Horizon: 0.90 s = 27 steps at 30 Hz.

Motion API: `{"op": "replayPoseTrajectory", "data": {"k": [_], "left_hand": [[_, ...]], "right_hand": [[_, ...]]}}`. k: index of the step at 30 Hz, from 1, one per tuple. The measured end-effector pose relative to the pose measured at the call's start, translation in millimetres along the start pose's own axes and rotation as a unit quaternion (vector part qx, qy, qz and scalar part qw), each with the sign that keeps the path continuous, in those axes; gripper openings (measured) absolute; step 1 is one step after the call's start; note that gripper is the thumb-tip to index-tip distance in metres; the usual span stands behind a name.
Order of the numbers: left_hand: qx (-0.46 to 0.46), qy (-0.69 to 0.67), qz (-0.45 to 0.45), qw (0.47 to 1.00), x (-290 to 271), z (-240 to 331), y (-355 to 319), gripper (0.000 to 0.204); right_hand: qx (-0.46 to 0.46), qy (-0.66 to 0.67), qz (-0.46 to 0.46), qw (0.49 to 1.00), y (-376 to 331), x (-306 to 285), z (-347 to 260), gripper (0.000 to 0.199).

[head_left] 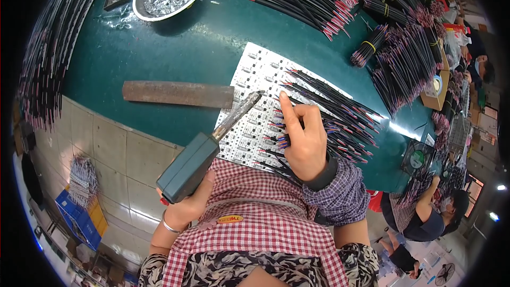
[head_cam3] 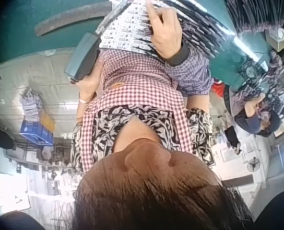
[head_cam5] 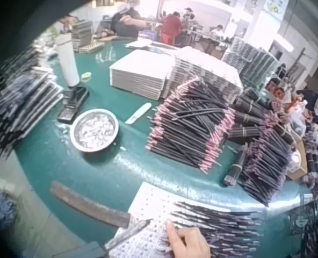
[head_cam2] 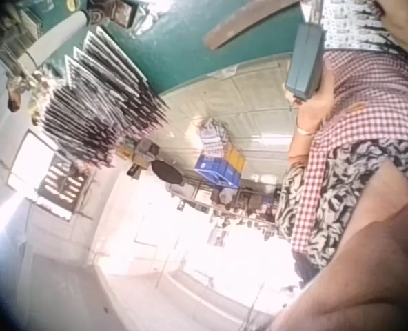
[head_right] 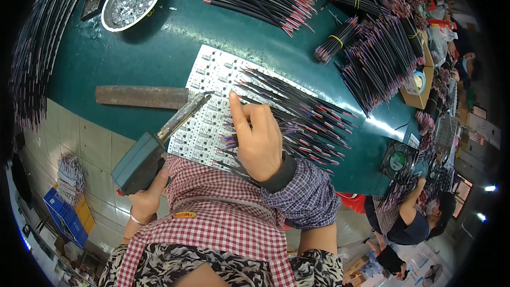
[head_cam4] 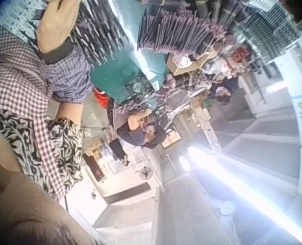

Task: The person solders small electronic components onto a circuit board with a soldering iron.

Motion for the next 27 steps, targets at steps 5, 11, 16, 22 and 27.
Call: {"op": "replayPoseTrajectory", "data": {"k": [5, 11, 16, 22, 27], "left_hand": [[0.008, 0.013, 0.005, 1.000, -1.3, -4.4, -3.6, 0.019], [0.003, 0.016, -0.034, 0.999, -0.4, 1.0, 2.2, 0.020], [0.002, 0.023, -0.058, 0.998, -0.2, 9.6, 6.0, 0.021], [0.011, 0.035, -0.082, 0.996, -0.6, 7.3, 4.0, 0.020], [0.005, 0.038, -0.078, 0.996, 0.7, 9.7, 5.5, 0.019]], "right_hand": [[-0.071, 0.019, 0.030, 0.997, 2.6, 0.8, 1.5, 0.050], [-0.076, 0.020, 0.031, 0.996, 5.9, 3.8, -1.2, 0.043], [-0.073, 0.007, 0.023, 0.997, 4.6, 2.7, -2.5, 0.043], [-0.071, 0.008, 0.020, 0.997, 4.6, 3.7, -4.8, 0.044], [-0.072, 0.006, 0.022, 0.997, 2.9, 5.3, -4.7, 0.042]]}}
Point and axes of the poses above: each hand's wrist, its own y-axis towards the middle knuckle, its own x-axis out of the palm, z = x × y, the point moved 1 cm from there along y, towards the middle knuckle, and after that the axes turned 5 degrees about z, right-handed, at the moved point
